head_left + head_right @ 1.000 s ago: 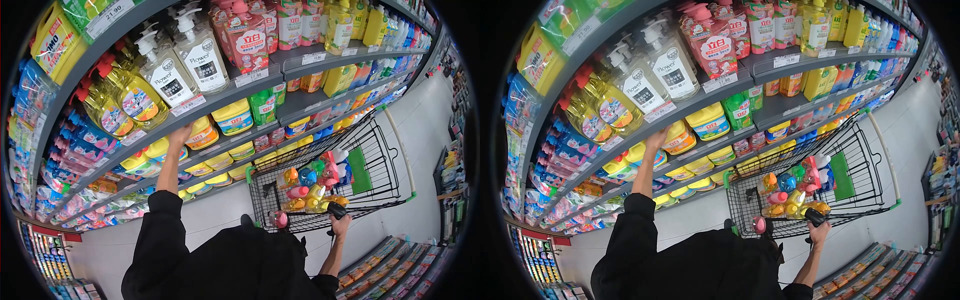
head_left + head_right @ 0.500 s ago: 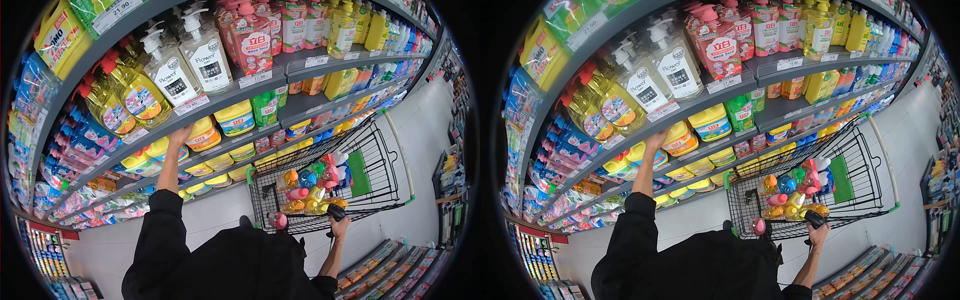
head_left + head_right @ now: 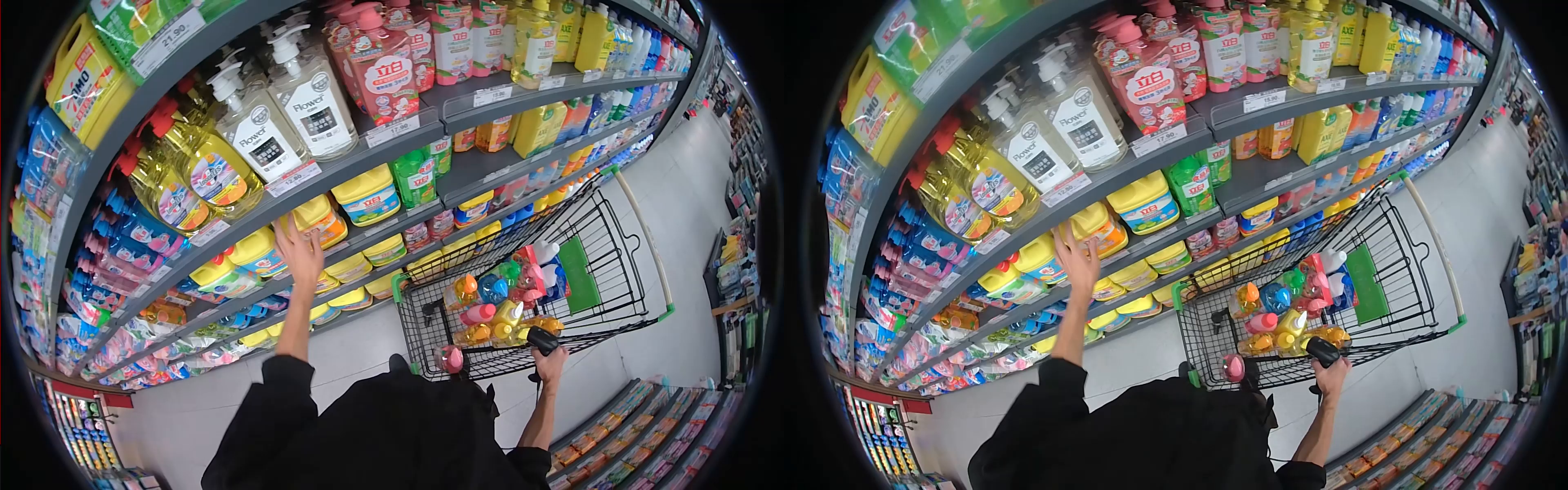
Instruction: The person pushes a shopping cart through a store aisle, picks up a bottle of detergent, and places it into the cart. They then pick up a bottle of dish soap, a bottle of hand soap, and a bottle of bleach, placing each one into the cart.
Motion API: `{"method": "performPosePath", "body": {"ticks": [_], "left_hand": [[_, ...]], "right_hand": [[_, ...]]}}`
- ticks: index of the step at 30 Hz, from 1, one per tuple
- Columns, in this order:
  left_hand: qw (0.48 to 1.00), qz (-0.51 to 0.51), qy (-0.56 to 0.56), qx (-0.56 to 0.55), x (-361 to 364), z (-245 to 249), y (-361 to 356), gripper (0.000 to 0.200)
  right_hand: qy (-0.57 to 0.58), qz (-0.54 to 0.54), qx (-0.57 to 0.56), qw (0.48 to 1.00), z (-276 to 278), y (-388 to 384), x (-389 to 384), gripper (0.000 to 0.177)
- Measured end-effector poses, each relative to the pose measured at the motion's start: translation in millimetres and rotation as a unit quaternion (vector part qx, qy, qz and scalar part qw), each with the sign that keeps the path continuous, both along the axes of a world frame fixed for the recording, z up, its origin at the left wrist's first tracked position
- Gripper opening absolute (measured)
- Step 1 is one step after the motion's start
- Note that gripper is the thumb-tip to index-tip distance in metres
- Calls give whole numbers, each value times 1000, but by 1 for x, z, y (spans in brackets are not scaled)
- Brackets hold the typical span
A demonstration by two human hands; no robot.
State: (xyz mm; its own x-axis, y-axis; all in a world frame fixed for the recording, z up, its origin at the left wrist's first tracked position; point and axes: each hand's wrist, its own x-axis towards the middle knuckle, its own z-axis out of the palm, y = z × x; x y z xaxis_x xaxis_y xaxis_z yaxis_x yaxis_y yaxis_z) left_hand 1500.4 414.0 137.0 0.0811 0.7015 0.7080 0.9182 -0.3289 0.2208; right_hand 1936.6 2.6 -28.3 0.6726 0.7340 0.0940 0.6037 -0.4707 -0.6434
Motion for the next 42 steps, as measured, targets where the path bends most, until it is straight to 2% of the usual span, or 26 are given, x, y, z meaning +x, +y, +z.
{"method": "performPosePath", "body": {"ticks": [2,4,5,6,7,9,10,11,12,13,15,17,19,20,21,24,26,28,29,31,35,37,39,40,42], "left_hand": [[997,-28,-46,-58,11,-52,-39,62],[966,-122,-93,-210,19,-127,-86,61],[930,-173,-125,-297,37,-131,-120,57],[945,-195,-15,-263,49,-150,-157,53],[898,-266,-31,-350,61,-153,-187,47],[827,-401,77,-386,67,-191,-234,31],[827,-400,76,-388,71,-189,-234,31],[710,-466,206,-486,74,-189,-230,25],[562,-512,326,-562,77,-188,-230,23],[563,-511,325,-563,79,-186,-233,23],[671,-428,213,-567,83,-193,-236,24],[678,-401,190,-586,88,-195,-238,23],[728,-274,138,-613,99,-194,-245,26],[748,-253,123,-602,102,-195,-249,26],[747,-254,122,-602,104,-197,-251,26],[764,-233,182,-574,105,-200,-258,22],[768,-220,183,-574,108,-200,-263,22],[786,-191,174,-562,112,-197,-268,23],[787,-188,171,-562,113,-203,-269,23],[825,-141,142,-528,115,-213,-275,21],[822,-82,166,-538,127,-205,-283,21],[817,-78,165,-546,127,-207,-288,20],[819,-79,171,-542,133,-209,-295,20],[810,-76,162,-559,133,-210,-295,20],[801,-78,149,-575,134,-212,-299,19]], "right_hand": [[26,1,-38,999,9,-1,-1,28],[23,-2,-36,999,8,-1,-1,28],[18,0,-30,999,6,-1,0,28],[31,5,-28,999,14,0,-2,29],[30,5,-31,999,16,0,-2,29],[28,11,-33,999,14,0,-1,30],[14,-9,-21,1000,16,0,-4,29],[15,-7,-23,1000,16,0,-4,29],[24,3,-21,999,16,0,-3,29],[33,13,-19,999,16,0,-3,29],[34,25,-18,999,16,-1,-2,31],[32,42,-20,998,14,-8,1,34],[8,31,-33,999,7,-17,8,34],[10,58,-36,998,10,-20,13,35],[12,86,-39,995,12,-23,19,35],[-8,92,-23,996,3,-32,46,33],[-7,95,-10,995,3,-37,70,32],[-19,26,-8,999,13,-40,95,29],[-58,49,8,997,9,-41,113,27],[113,69,-27,991,23,-38,143,29],[117,57,-72,989,22,-39,168,34],[-115,127,33,985,9,-42,174,27],[-52,97,19,994,10,-39,181,24],[18,89,16,996,8,-35,185,23],[55,82,28,995,16,-31,186,25]]}}
